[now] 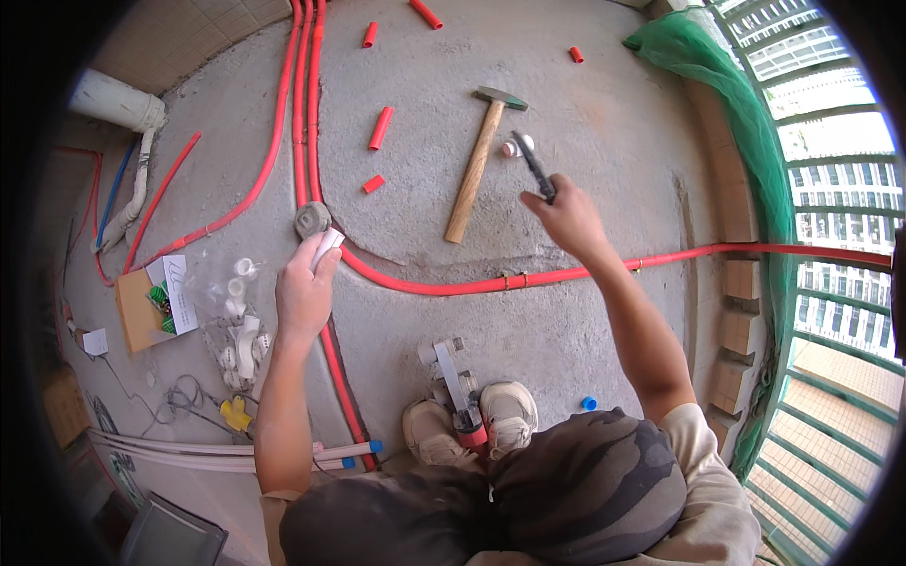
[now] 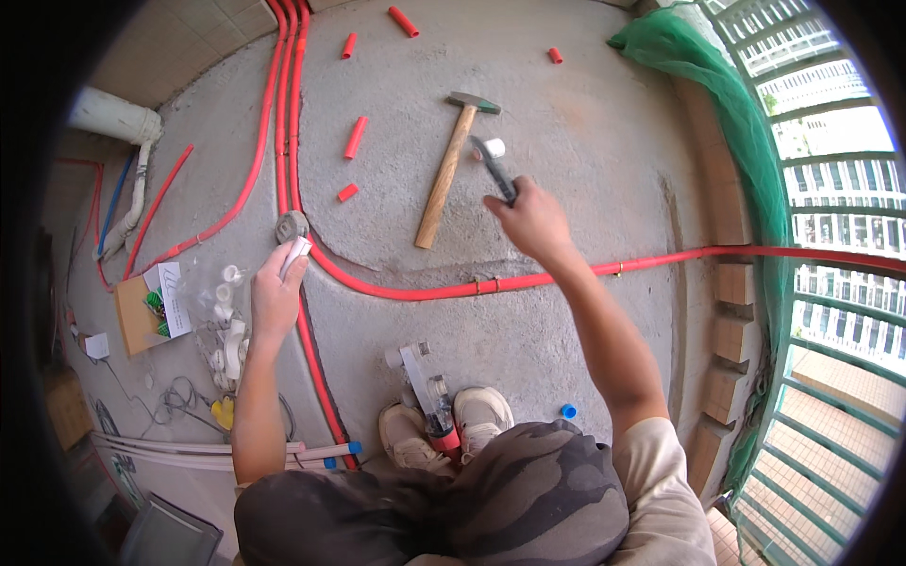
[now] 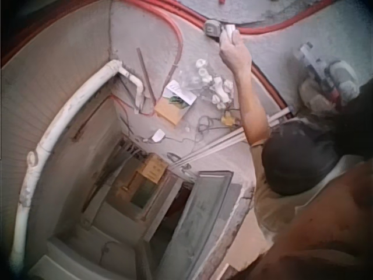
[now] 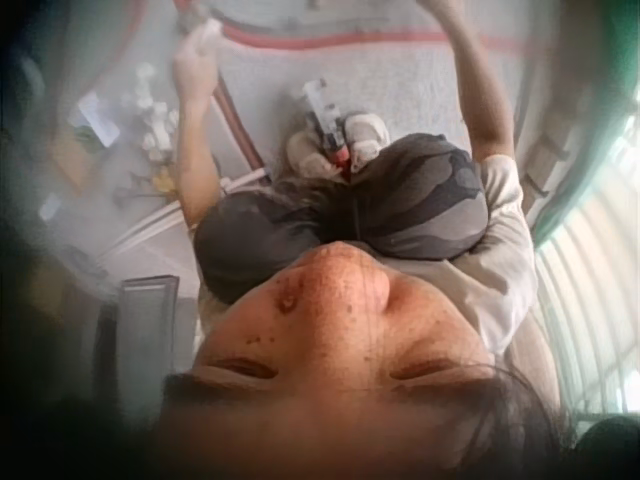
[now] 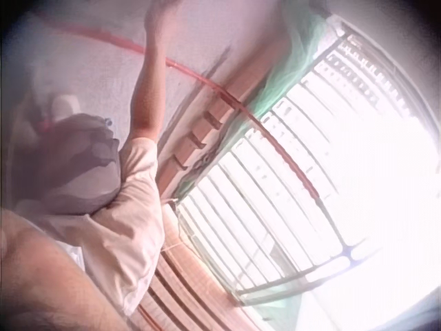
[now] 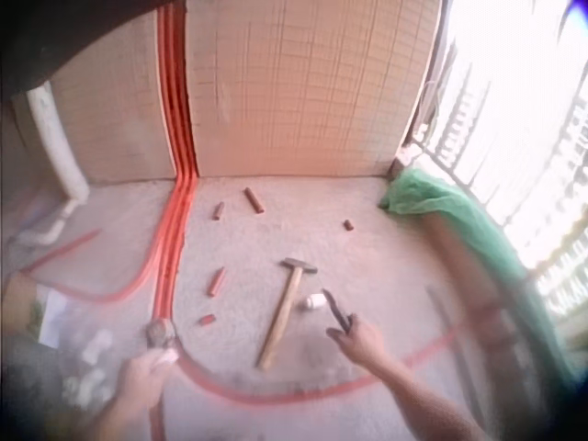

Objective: The person sits on the floor and uses a pipe fusion welder to join white PVC pipes with fittings. They measure and cut pipes with shears, retrieve fittings from a box, and repeatedly heat and connect pipe sections.

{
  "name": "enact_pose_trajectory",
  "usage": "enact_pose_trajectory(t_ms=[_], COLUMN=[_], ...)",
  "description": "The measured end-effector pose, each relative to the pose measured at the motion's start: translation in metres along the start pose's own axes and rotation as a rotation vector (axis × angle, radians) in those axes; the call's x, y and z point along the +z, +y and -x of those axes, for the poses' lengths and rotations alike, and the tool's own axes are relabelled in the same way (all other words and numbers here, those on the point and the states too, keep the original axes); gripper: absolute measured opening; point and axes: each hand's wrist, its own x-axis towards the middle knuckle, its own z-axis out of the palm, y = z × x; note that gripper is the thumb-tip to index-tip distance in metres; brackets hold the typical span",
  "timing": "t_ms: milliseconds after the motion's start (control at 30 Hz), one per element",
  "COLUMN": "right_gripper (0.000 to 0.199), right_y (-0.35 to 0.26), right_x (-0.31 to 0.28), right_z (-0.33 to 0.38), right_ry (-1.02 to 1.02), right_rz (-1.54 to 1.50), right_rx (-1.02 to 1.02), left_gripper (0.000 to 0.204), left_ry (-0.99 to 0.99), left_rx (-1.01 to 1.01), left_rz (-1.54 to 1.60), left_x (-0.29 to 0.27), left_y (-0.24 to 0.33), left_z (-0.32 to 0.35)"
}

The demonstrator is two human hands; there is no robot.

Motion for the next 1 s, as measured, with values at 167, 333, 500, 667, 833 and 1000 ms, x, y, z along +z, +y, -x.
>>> enact_pose_trajectory(t_ms=[167, 333, 500, 667, 833, 1000], right_gripper=[0.086, 0.036, 0.030, 0.055, 0.061, 0.030], right_y=[0.034, 0.013, -0.035, -0.135, -0.155, -0.106], right_x=[0.030, 0.034, 0.058, 0.070, 0.061, 0.028], right_z=[-0.051, -0.079, -0.028, 0.071, 0.112, 0.084], right_ry=[0.298, -0.004, 0.019, -0.870, -0.968, -0.702], right_rz=[0.558, 0.256, 0.119, -0.908, -0.902, -0.786], right_rx=[-0.201, -0.558, -0.650, -0.283, -0.347, -0.279], left_gripper=[0.032, 0.035, 0.042, 0.032, 0.018, 0.039], left_ry=[-0.039, -0.177, -0.132, -0.123, -0.099, 0.028], left_rx=[-0.090, 0.012, 0.026, 0.180, -0.107, -0.711], left_rz=[0.086, 0.050, -0.095, -0.237, -0.443, -0.597], left_x=[0.007, 0.019, -0.005, -0.012, -0.048, -0.162], left_y=[-0.021, -0.003, 0.012, 0.041, -0.006, -0.163], left_z=[0.039, 0.049, 0.076, 0.099, 0.128, 0.147])
